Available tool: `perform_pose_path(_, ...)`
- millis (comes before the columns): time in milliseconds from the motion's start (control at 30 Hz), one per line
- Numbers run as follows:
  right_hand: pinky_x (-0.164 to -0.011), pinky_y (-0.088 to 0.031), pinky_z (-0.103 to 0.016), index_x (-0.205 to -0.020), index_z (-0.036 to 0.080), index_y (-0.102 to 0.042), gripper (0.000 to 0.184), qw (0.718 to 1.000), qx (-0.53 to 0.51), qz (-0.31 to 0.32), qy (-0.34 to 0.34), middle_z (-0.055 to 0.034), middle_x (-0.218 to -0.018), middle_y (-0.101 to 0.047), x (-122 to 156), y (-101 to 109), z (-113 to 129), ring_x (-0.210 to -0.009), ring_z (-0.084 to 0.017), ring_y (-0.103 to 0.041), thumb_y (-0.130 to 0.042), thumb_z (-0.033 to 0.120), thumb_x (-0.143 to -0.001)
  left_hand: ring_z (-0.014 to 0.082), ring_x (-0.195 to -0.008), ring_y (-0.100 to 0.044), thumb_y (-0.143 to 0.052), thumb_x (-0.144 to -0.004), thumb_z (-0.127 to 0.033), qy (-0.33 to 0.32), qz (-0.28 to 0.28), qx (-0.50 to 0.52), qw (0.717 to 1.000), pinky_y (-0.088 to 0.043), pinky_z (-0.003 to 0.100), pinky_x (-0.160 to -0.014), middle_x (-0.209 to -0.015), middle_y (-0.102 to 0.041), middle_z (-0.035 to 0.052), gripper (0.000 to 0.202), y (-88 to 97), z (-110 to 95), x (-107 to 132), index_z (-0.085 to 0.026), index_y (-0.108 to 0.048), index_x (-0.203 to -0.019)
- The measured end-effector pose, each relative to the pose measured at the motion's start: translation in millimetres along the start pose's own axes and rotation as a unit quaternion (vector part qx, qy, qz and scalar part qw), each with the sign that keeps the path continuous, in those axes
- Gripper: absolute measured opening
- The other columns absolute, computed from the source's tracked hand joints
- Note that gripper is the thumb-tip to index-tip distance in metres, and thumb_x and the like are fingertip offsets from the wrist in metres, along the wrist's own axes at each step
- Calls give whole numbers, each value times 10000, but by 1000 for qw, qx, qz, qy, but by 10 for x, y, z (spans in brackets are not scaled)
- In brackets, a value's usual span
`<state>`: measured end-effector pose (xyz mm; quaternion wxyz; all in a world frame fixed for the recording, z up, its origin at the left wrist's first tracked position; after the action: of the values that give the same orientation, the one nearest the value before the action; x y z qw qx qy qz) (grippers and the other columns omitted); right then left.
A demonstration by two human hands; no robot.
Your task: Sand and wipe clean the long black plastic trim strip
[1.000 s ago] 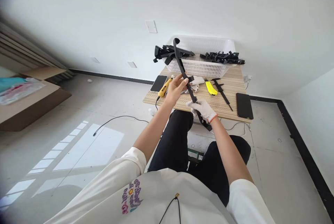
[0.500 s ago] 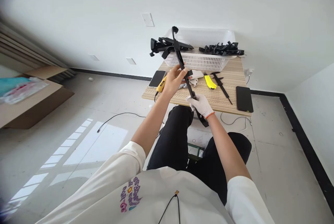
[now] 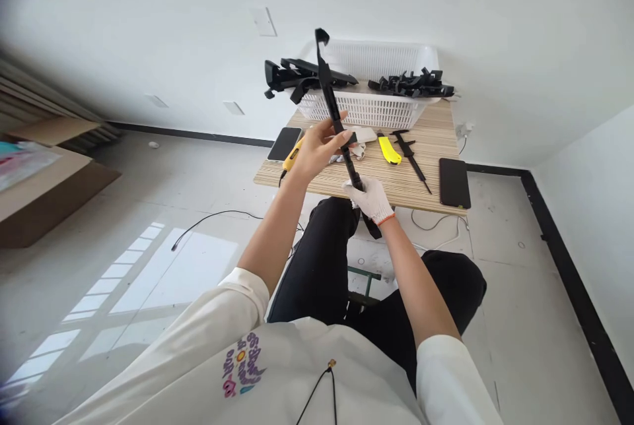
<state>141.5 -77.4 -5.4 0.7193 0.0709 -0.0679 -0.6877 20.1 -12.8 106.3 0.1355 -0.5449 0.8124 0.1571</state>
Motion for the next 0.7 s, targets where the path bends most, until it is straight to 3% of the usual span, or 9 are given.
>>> perform_pose_path(233, -452, -412, -253, -765, 188, -610, 275, 995, -98, 34, 5, 50, -501, -502, -6, -29, 23, -429, -112, -473, -676, 454, -783, 177, -846, -735, -626, -880, -535, 5, 27, 3, 1000, -608, 295, -759, -948, -718, 56, 443, 12, 66, -74, -192, -644, -1160)
perform_pose_path(467, -491, -428, -248, -763, 185, -613, 261, 997, -80, 17, 5, 44, -528, -524, 9, -12, 49, -460, -111, -499, -664, 438, -801, 194, -808, -739, -682, -843, -503, 27, 45, 11, 999, -611, 301, -720, -848, -689, 21, 393, -57, 22, -159, -217, -682, -1113)
perform_pose_path(700, -478, -420, -240, -765, 190, -612, 226, 994, -98, 19, -34, 49, -513, -509, 2, -7, 93, -442, -105, -481, -644, 413, -768, 206, -831, -739, -671, -858, -428, 54, 27, 40, 997, -620, 332, -753, -832, -705, 26, 444, -31, 71, -198, -213, -646, -1245)
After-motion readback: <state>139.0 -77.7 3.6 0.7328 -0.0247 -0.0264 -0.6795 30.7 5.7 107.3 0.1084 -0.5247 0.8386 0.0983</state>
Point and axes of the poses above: each hand's wrist, its own x-axis away from the middle knuckle, its own y-axis out of the back of the hand, z = x × y, the point moved 5 cm from there along -x, towards the middle knuckle
